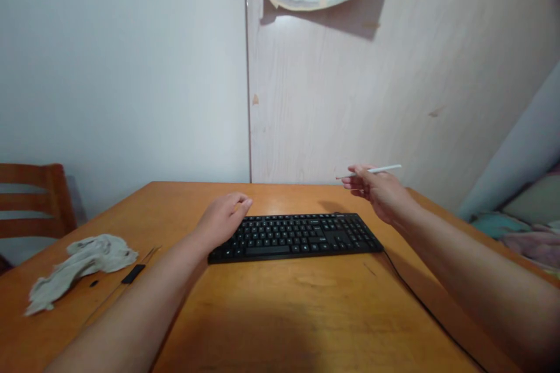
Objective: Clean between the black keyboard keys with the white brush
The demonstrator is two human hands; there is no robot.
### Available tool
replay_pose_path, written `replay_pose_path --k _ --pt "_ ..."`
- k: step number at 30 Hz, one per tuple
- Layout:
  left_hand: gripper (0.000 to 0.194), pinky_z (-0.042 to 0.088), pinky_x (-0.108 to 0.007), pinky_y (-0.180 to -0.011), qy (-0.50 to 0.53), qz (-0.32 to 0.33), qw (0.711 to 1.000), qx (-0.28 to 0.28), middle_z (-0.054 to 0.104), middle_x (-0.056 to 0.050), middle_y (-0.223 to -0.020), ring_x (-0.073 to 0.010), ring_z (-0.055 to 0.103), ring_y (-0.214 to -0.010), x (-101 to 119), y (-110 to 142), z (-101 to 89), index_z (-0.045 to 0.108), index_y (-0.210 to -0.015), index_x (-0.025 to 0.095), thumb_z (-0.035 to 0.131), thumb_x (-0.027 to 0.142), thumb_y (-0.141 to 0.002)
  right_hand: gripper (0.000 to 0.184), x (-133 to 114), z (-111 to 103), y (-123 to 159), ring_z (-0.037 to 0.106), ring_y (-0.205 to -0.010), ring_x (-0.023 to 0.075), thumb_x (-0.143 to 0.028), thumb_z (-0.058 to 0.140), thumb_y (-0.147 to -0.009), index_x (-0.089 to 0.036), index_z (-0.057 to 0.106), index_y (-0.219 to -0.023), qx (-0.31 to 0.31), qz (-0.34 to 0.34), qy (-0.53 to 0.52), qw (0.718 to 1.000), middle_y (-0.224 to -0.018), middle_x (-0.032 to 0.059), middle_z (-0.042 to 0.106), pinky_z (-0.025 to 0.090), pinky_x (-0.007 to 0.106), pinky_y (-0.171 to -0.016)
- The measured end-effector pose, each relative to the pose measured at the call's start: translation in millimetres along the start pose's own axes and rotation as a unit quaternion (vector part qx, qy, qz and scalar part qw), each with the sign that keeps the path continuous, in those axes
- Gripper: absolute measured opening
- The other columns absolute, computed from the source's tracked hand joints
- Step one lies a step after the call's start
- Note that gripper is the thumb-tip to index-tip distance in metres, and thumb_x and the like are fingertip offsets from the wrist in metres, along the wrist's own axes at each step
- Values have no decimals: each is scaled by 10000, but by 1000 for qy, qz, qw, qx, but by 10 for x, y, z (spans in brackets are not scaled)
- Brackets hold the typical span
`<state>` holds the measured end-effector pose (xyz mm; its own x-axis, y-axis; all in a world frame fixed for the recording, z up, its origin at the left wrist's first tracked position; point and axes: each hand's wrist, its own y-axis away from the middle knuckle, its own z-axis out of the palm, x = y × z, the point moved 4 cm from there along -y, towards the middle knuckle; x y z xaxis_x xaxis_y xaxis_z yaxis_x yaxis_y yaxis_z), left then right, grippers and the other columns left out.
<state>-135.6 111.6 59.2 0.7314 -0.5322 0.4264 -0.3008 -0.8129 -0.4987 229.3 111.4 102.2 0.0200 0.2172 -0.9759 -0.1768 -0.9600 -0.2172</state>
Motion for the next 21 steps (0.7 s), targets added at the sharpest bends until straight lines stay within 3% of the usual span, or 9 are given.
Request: replay_pose_path --k 4,7,13,21 --pt "526 481 -389 -903 62 -94 994 3 713 -76 -1016 -270 638 -1002 -388 57 129 645 -968 204 331 626 -941 323 447 -423 164 673 -1031 240 -457 593 -882 -201 646 -1071 77 42 51 995 -1051 107 747 452 364 -845" --pt "588 458 -418 -976 110 -128 986 2 721 -83 -1065 -294 632 -1054 -504 106 224 669 -964 204 344 690 -903 342 722 -551 315 608 -1188 269 -497 559 -897 -248 644 -1115 82 90 60 991 -1172 84 726 400 435 -940" --pt "638 439 -414 -1019 199 -208 958 -7 718 -92 -1136 -302 628 -1109 -596 183 319 702 -1025 186 434 737 -849 241 864 -439 534 660 -1097 260 -421 644 -851 -259 657 -1028 65 88 -66 992 -1063 70 759 493 363 -848" --pt "739 443 -433 -1006 267 -253 930 -10 726 -130 -1105 -300 643 -1082 -770 156 365 698 -1022 151 409 798 -813 162 807 -412 574 691 -1017 239 -345 614 -866 -235 659 -976 95 90 -92 987 -931 66 773 523 340 -800"
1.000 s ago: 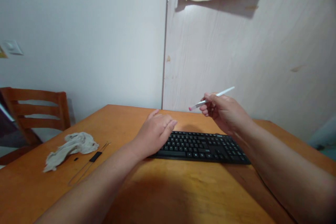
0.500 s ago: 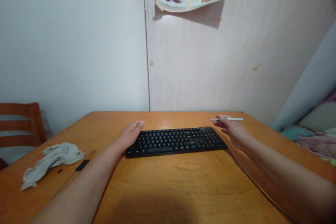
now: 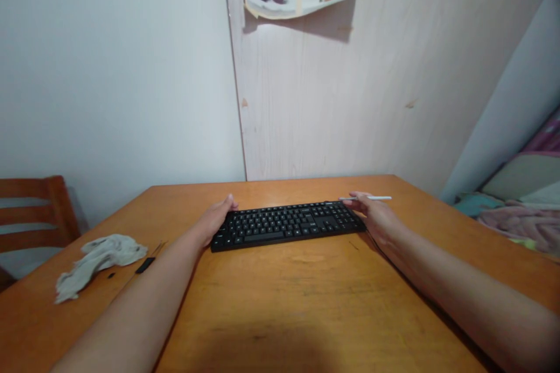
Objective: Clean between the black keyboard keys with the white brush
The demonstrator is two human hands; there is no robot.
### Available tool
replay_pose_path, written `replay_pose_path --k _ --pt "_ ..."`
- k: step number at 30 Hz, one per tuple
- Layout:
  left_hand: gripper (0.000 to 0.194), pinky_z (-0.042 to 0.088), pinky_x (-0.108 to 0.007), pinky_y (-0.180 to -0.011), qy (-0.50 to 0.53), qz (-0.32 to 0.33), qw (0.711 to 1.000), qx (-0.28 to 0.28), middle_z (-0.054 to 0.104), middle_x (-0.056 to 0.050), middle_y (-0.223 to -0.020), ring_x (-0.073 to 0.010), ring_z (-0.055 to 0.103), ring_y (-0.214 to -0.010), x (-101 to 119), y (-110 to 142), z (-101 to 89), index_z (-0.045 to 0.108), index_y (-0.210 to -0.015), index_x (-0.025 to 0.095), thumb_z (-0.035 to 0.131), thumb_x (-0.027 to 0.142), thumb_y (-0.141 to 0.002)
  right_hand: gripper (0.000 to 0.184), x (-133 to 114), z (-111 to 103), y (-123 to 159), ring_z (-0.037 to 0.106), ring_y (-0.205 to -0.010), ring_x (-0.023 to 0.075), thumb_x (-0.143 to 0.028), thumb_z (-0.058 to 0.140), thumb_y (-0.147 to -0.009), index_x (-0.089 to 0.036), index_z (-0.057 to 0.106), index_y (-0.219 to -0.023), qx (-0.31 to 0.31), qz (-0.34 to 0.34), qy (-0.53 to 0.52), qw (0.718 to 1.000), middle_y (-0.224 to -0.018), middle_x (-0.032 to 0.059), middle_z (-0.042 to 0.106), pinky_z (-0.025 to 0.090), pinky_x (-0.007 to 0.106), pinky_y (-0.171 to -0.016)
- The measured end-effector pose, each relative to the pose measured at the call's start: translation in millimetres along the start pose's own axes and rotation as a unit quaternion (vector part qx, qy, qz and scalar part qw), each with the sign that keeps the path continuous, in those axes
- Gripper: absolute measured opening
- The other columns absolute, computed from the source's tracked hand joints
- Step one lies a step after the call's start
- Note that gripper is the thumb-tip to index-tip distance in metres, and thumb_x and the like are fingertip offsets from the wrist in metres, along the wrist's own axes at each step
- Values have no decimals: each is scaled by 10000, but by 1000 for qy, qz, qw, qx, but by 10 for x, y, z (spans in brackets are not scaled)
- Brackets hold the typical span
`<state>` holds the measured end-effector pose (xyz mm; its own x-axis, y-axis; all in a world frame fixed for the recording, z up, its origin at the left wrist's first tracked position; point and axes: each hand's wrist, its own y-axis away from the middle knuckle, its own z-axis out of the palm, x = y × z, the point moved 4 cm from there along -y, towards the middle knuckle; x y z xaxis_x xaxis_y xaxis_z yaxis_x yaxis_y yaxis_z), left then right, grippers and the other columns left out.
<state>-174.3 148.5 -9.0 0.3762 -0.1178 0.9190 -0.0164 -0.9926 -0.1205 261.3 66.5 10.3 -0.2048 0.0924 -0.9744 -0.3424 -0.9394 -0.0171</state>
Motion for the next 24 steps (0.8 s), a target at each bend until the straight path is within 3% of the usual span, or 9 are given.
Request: replay_pose_path --k 8,16,20,24 --pt "758 487 -421 -920 -41 -35 999 5 748 -129 -1019 -301 676 -992 63 -18 -70 700 -926 166 393 841 -772 148 21 -3 84 690 -1012 227 -337 598 -882 -235 662 -966 -8 17 -8 1000 -951 70 769 526 302 -727" --pt "681 472 -413 -945 -60 -4 998 29 744 -121 -1035 -298 665 -1017 143 191 -152 707 -922 176 428 785 -801 209 -28 99 379 697 -964 251 -378 628 -860 -220 682 -986 -25 31 25 999 -961 93 765 527 328 -731" --pt "592 455 -406 -954 -92 36 991 88 735 -112 -1059 -303 643 -1049 342 321 -142 704 -898 188 439 713 -836 253 -145 66 311 671 -979 241 -416 612 -863 -204 725 -945 -13 -25 135 990 -924 82 752 486 327 -811" --pt "516 475 -392 -852 -141 51 981 127 729 -86 -929 -291 645 -938 595 483 -43 673 -835 182 444 644 -857 263 -318 179 197 629 -804 199 -407 624 -833 -172 733 -876 -33 -78 174 981 -815 67 702 466 312 -752"
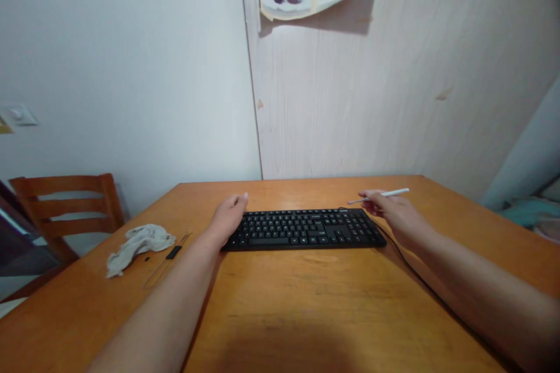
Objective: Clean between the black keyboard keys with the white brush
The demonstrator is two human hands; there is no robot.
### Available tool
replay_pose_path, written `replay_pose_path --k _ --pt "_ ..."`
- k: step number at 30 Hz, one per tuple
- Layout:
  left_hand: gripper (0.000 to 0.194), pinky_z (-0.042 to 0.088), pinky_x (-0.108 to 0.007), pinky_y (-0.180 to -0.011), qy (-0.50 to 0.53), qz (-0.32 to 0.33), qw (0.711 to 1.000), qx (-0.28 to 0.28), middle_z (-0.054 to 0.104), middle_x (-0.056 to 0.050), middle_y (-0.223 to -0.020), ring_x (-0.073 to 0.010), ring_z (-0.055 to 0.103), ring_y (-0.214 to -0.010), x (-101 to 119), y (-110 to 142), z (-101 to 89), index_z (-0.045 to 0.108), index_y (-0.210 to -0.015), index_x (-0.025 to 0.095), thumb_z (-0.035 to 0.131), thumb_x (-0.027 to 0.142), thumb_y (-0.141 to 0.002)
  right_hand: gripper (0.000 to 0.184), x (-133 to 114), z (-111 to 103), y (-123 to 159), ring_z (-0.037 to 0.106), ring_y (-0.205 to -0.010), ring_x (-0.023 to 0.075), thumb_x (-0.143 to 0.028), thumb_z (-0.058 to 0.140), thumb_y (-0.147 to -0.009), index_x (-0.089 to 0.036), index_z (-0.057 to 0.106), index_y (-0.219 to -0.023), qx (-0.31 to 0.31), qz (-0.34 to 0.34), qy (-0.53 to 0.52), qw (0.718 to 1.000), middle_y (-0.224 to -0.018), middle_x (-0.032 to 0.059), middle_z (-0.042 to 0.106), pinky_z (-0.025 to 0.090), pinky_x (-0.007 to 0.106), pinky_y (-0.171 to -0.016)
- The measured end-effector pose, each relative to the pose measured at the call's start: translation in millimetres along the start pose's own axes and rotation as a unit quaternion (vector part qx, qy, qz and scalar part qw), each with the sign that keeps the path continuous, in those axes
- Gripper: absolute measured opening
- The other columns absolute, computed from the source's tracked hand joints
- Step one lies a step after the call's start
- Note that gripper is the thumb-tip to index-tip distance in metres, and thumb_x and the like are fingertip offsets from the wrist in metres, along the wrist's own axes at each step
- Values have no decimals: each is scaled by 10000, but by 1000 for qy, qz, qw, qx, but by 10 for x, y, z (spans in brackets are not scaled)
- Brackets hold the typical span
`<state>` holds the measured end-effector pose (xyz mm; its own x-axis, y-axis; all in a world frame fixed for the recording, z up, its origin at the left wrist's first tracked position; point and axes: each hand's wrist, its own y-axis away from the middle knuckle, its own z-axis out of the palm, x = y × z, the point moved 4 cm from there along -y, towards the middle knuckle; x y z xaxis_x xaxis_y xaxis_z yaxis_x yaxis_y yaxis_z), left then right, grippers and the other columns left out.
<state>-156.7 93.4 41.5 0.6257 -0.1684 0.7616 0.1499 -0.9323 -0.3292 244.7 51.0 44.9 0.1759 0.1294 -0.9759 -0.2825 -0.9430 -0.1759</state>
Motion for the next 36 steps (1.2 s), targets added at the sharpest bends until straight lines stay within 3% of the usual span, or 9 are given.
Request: replay_pose_path --k 6,12,15,19,24,29,36 --pt "483 450 -391 -959 -12 22 999 -27 689 -113 -1184 -287 622 -1101 330 289 153 654 -1107 181 496 573 -874 197 -390 402 -115 513 -592 143 -378 683 -771 -197 605 -768 -85 -66 -40 993 -635 14 591 398 279 -558" --pt "681 299 -539 -1104 -179 97 976 -72 598 -151 -1336 -372 493 -1284 408 583 361 568 -1303 217 520 694 -819 210 -617 874 -89 466 -590 139 -365 709 -730 -192 637 -825 -166 -89 -25 982 -656 14 595 380 275 -539" --pt "745 190 -615 -1140 -210 117 966 -96 558 -144 -1387 -391 450 -1317 376 687 414 543 -1324 243 541 743 -772 266 -545 1020 -93 474 -593 135 -446 649 -800 -183 614 -779 -185 -90 -22 978 -657 13 582 387 277 -557" --pt "803 36 -664 -1158 -222 138 959 -109 531 -130 -1417 -404 414 -1345 321 734 433 513 -1352 280 573 771 -719 274 -321 1086 -139 496 -581 138 -456 614 -830 -184 610 -798 -164 -89 9 982 -651 -3 566 379 275 -549" --pt "856 -28 -687 -1147 -237 137 954 -123 470 -151 -1478 -424 354 -1391 281 706 441 496 -1381 292 568 799 -694 280 -95 1181 -140 500 -569 133 -462 616 -834 -185 594 -798 -177 -74 7 981 -658 -16 573 375 265 -548" --pt "888 -61 -691 -1139 -245 138 952 -123 449 -168 -1496 -430 324 -1412 229 686 469 506 -1392 295 589 807 -670 293 34 1313 -114 552 -624 155 -484 583 -860 -195 618 -828 -209 -105 28 972 -709 -3 619 422 279 -604" --pt "925 -112 -680 -1133 -248 142 949 -131 425 -166 -1517 -429 281 -1437 141 674 524 482 -1423 279 578 813 -674 281 76 1116 -273 579 -623 181 -417 507 -896 -213 596 -724 -164 -159 173 958 -658 11 633 412 292 -595"
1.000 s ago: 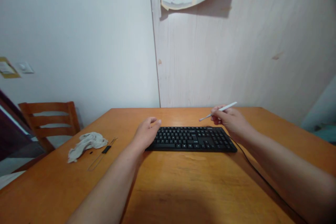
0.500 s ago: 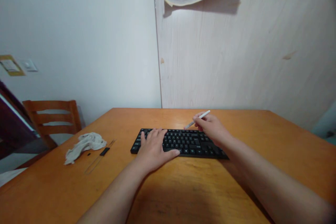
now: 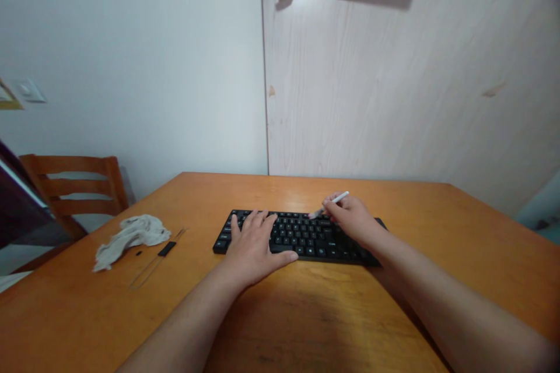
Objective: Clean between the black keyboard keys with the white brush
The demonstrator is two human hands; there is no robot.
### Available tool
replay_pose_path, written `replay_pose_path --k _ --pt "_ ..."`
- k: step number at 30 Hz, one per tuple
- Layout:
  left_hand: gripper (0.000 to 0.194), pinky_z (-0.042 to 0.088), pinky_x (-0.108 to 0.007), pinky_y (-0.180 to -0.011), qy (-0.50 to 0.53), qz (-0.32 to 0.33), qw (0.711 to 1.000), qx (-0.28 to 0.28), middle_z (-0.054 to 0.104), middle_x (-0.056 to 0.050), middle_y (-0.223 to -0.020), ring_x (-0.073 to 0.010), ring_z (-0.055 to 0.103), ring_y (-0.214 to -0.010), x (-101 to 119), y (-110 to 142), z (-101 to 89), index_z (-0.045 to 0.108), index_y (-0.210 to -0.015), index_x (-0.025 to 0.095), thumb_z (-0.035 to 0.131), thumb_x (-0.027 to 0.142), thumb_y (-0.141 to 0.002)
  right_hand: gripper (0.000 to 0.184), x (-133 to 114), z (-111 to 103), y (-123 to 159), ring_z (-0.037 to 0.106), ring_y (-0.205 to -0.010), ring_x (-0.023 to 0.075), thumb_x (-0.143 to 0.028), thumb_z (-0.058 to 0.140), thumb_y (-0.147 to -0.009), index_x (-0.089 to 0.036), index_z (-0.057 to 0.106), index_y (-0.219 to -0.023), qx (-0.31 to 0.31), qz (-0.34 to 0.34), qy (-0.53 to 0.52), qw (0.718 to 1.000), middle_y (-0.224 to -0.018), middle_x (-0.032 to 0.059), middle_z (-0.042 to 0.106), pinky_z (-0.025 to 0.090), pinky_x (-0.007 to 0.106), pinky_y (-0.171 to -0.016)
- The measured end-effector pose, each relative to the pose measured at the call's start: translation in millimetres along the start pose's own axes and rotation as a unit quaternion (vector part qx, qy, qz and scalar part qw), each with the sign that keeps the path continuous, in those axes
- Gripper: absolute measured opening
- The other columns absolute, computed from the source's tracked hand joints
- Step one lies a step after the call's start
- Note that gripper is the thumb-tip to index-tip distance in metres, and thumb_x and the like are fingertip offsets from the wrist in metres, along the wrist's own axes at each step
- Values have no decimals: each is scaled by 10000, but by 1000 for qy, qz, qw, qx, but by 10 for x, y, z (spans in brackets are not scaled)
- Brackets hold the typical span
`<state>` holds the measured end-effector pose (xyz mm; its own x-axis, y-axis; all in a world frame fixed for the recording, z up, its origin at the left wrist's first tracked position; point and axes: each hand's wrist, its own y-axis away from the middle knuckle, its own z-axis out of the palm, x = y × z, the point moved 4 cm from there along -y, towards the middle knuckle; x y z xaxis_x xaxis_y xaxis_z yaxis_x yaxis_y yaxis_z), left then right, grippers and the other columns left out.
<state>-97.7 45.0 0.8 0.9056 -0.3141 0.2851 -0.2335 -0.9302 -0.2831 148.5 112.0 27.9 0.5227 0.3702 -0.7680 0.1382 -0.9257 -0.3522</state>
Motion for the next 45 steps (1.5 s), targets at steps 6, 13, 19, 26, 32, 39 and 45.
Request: replay_pose_path --k 6,13,19,26,32,39,45 --pt "908 -110 -676 -1135 4 -2 1000 3 428 -160 -1517 -434 289 -1433 -8 -5 8 496 -1412 290 585 804 -669 288 30 -259 -53 604 -690 222 -353 495 -891 -221 581 -649 42 1 112 993 -670 57 668 370 310 -613" --pt "919 -110 -681 -1131 3 -7 1000 -4 425 -173 -1518 -438 284 -1435 -3 -10 -5 506 -1406 271 584 808 -665 294 -65 -380 -7 588 -661 224 -357 496 -891 -227 577 -640 90 12 159 983 -646 68 668 330 311 -587" --pt "903 -102 -677 -1138 8 -10 1000 1 438 -163 -1511 -438 299 -1428 4 -13 -16 525 -1390 295 603 807 -650 265 -9 -310 -34 584 -628 198 -363 495 -881 -218 590 -679 52 7 110 993 -640 34 654 352 296 -561" --pt "926 -142 -661 -1133 1 -11 1000 -6 410 -168 -1530 -435 274 -1440 -7 -7 9 503 -1412 271 568 817 -667 292 -20 -404 -26 605 -671 231 -373 481 -906 -230 592 -677 82 10 178 981 -674 62 683 332 306 -591" --pt "905 -143 -660 -1130 4 -7 1000 1 426 -171 -1518 -443 291 -1429 -11 -12 12 518 -1398 270 584 798 -666 279 -98 -300 17 621 -701 225 -368 508 -905 -238 603 -677 38 -26 153 987 -711 59 707 360 305 -622" --pt "952 -138 -671 -1125 -18 -14 1000 -16 393 -176 -1539 -434 263 -1442 12 -14 5 492 -1423 250 539 839 -676 333 -180 -288 40 616 -705 217 -336 452 -919 -225 545 -619 -7 -26 245 969 -684 69 675 347 304 -611" --pt "959 -88 -679 -1136 -46 -16 998 -34 370 -160 -1556 -395 244 -1456 85 10 -55 457 -1447 203 469 842 -733 247 -325 -271 96 601 -683 188 -257 466 -867 -198 567 -649 -67 -11 260 963 -695 60 678 344 283 -605"
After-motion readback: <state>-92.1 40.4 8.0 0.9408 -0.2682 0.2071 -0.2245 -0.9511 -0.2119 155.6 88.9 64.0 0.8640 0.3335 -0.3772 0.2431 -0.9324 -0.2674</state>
